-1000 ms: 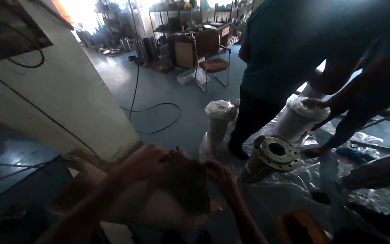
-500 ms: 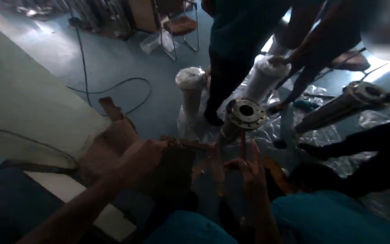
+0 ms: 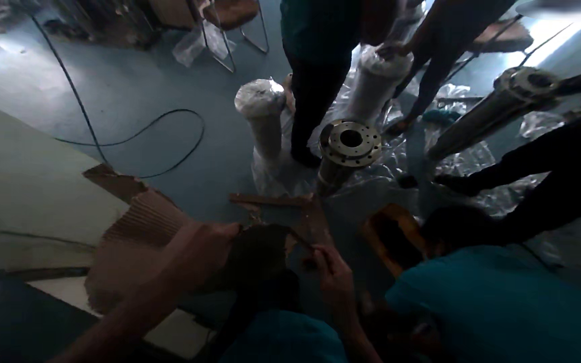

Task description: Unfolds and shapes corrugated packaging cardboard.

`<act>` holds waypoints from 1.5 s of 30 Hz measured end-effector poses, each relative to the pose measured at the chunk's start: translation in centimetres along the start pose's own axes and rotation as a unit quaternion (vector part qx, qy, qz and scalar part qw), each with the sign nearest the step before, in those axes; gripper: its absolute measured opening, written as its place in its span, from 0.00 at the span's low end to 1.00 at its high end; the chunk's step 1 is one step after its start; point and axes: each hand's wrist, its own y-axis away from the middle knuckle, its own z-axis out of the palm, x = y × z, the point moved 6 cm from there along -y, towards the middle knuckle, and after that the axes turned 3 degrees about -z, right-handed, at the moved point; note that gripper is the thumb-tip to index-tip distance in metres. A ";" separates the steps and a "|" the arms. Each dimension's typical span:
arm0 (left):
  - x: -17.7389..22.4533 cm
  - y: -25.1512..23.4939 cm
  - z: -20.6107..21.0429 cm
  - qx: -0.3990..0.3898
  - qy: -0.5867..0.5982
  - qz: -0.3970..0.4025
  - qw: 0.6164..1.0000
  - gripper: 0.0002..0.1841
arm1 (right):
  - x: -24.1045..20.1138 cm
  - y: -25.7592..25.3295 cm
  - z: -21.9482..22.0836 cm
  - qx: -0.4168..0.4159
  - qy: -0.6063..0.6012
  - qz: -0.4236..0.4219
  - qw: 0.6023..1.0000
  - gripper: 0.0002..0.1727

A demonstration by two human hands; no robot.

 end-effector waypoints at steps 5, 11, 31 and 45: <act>0.3 0.2 0.1 0.057 0.001 0.050 0.997 0.07 | -2.2 0.2 4.0 0.042 0.063 -0.096 0.992 0.14; 0.0 0.0 -0.2 0.076 0.002 0.074 0.994 0.07 | -2.8 -0.2 6.1 0.021 0.119 -0.149 0.981 0.16; 0.9 -0.9 -0.4 0.029 -0.006 0.097 0.995 0.13 | -5.9 -2.5 8.3 0.007 0.290 -0.238 0.927 0.13; -1.2 -2.2 -0.8 0.025 0.008 0.070 0.997 0.02 | -4.9 -1.6 7.7 0.062 0.187 -0.228 0.954 0.13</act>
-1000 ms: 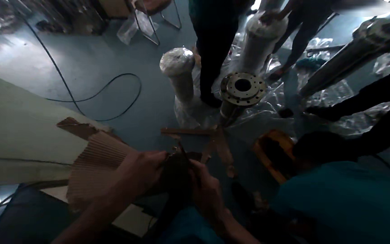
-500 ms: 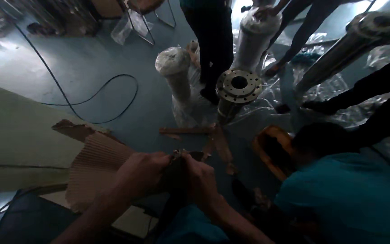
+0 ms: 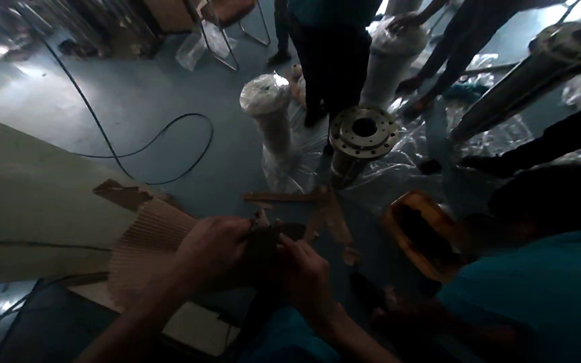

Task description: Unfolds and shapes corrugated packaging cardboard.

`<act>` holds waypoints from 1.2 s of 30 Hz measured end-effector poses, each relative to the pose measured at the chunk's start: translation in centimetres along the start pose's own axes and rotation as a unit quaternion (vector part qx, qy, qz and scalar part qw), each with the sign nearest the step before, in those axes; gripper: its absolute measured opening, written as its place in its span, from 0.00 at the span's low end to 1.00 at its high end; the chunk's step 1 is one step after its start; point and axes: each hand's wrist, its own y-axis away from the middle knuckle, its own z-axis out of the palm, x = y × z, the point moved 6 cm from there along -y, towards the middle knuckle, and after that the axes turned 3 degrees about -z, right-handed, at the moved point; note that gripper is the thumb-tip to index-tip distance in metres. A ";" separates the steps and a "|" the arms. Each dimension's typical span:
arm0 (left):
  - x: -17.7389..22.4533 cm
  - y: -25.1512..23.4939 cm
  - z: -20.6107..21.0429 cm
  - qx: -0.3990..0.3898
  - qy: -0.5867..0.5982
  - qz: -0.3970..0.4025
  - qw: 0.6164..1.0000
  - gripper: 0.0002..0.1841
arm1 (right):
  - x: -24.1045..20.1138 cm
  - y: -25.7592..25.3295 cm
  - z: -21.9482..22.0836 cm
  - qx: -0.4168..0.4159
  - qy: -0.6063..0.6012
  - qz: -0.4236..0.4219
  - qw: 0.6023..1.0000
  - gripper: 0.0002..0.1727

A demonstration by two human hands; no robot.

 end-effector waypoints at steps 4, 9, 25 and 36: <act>-0.2 0.2 0.0 -0.011 0.015 -0.010 1.000 0.01 | 0.6 0.1 0.1 -0.037 -0.109 0.137 0.984 0.14; -0.6 0.3 0.2 -0.009 0.020 -0.007 1.000 0.01 | 1.4 0.3 0.0 -0.052 -0.189 0.207 0.959 0.14; -0.6 -0.3 0.4 -0.044 0.018 -0.020 0.999 0.00 | 2.3 0.3 0.5 -0.080 -0.381 0.379 0.839 0.13; -0.5 -0.5 0.2 -0.020 0.021 -0.005 1.000 0.01 | 2.0 0.4 1.3 -0.143 -0.451 0.472 0.744 0.13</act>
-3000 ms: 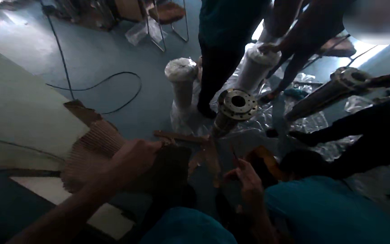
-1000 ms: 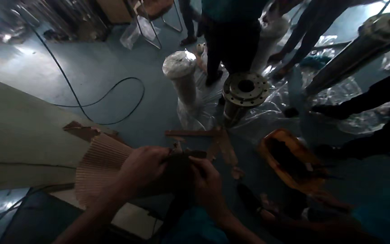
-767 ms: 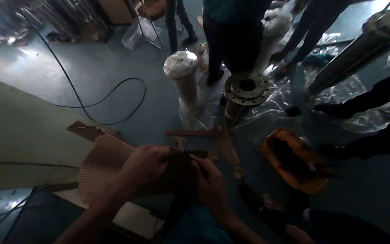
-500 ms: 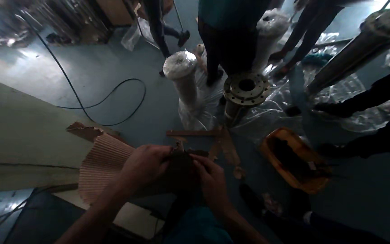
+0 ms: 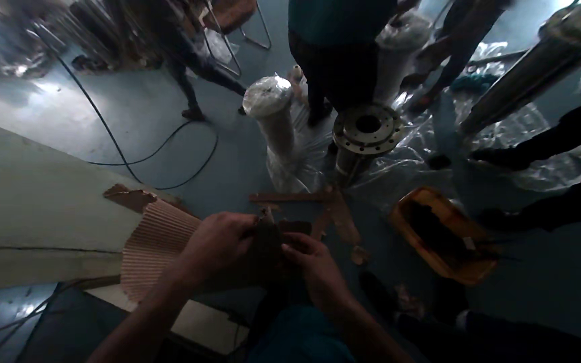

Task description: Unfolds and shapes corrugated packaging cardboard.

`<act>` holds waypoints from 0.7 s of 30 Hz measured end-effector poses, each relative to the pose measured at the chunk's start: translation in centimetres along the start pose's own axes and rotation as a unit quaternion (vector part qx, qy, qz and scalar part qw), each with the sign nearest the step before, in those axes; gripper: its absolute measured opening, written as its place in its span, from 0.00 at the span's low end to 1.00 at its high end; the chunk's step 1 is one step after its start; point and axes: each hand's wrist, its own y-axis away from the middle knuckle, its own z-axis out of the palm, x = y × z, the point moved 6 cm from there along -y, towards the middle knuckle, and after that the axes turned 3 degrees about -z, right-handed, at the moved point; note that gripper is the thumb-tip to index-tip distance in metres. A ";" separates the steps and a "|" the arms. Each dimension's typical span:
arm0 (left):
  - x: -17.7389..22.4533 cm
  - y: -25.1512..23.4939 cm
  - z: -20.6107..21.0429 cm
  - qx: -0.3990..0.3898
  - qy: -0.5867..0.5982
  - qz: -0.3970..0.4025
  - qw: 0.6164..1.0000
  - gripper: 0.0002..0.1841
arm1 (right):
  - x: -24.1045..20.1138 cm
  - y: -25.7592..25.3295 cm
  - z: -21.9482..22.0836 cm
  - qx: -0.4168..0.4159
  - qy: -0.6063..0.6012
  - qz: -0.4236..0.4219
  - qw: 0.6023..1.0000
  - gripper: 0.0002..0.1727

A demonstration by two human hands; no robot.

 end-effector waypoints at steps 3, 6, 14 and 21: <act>0.1 0.0 0.0 -0.004 0.002 -0.003 1.000 0.01 | -0.1 0.0 0.0 -0.008 0.068 -0.030 0.997 0.08; 0.0 0.1 0.0 0.000 0.001 -0.002 1.000 0.00 | -0.7 0.6 0.4 0.014 0.308 -0.162 0.937 0.14; 0.3 0.1 0.0 -0.013 -0.006 0.009 1.000 0.01 | -2.0 2.4 2.7 0.096 0.527 -0.340 0.773 0.11; 0.3 -0.3 0.1 -0.027 -0.005 0.014 1.000 0.08 | -2.6 1.6 3.7 0.058 0.606 -0.278 0.743 0.13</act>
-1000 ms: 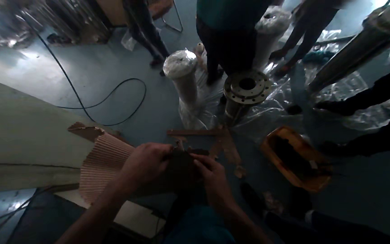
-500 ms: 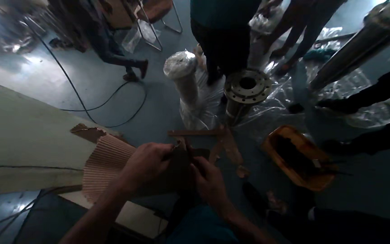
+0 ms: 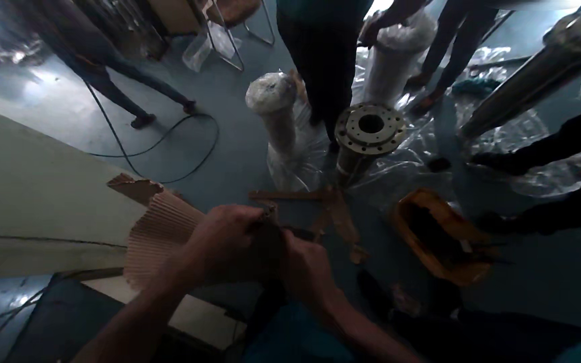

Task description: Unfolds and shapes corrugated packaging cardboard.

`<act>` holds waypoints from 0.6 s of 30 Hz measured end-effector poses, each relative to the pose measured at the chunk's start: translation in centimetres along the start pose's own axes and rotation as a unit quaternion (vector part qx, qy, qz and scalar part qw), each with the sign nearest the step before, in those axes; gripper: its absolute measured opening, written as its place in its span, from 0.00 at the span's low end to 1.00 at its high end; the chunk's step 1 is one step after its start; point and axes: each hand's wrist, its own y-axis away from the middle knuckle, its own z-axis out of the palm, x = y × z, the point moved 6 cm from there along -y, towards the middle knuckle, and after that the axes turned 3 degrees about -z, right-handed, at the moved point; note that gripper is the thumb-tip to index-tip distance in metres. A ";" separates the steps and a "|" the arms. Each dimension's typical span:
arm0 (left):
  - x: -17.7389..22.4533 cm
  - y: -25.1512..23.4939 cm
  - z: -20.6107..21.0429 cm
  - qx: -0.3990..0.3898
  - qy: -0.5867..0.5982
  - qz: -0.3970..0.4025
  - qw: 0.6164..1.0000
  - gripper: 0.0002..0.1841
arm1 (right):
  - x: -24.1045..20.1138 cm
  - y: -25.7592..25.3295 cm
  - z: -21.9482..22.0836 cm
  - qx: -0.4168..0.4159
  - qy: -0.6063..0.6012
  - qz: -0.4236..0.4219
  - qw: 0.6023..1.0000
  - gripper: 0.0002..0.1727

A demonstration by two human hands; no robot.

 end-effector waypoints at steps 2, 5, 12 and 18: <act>-0.5 0.0 -0.1 0.014 0.016 0.024 0.999 0.07 | -0.3 0.9 0.5 0.077 0.041 -0.054 0.995 0.10; 0.3 0.2 0.4 0.014 0.043 0.074 0.996 0.03 | 0.0 -0.1 0.3 0.057 0.039 -0.048 0.996 0.12; -1.0 -0.4 -0.7 -0.001 0.077 -0.010 0.997 0.01 | 1.2 0.1 2.1 0.083 0.052 -0.077 0.992 0.12; -1.4 -1.0 -0.5 -0.023 0.086 0.024 0.996 0.02 | 2.5 0.7 2.9 0.079 0.052 -0.091 0.991 0.14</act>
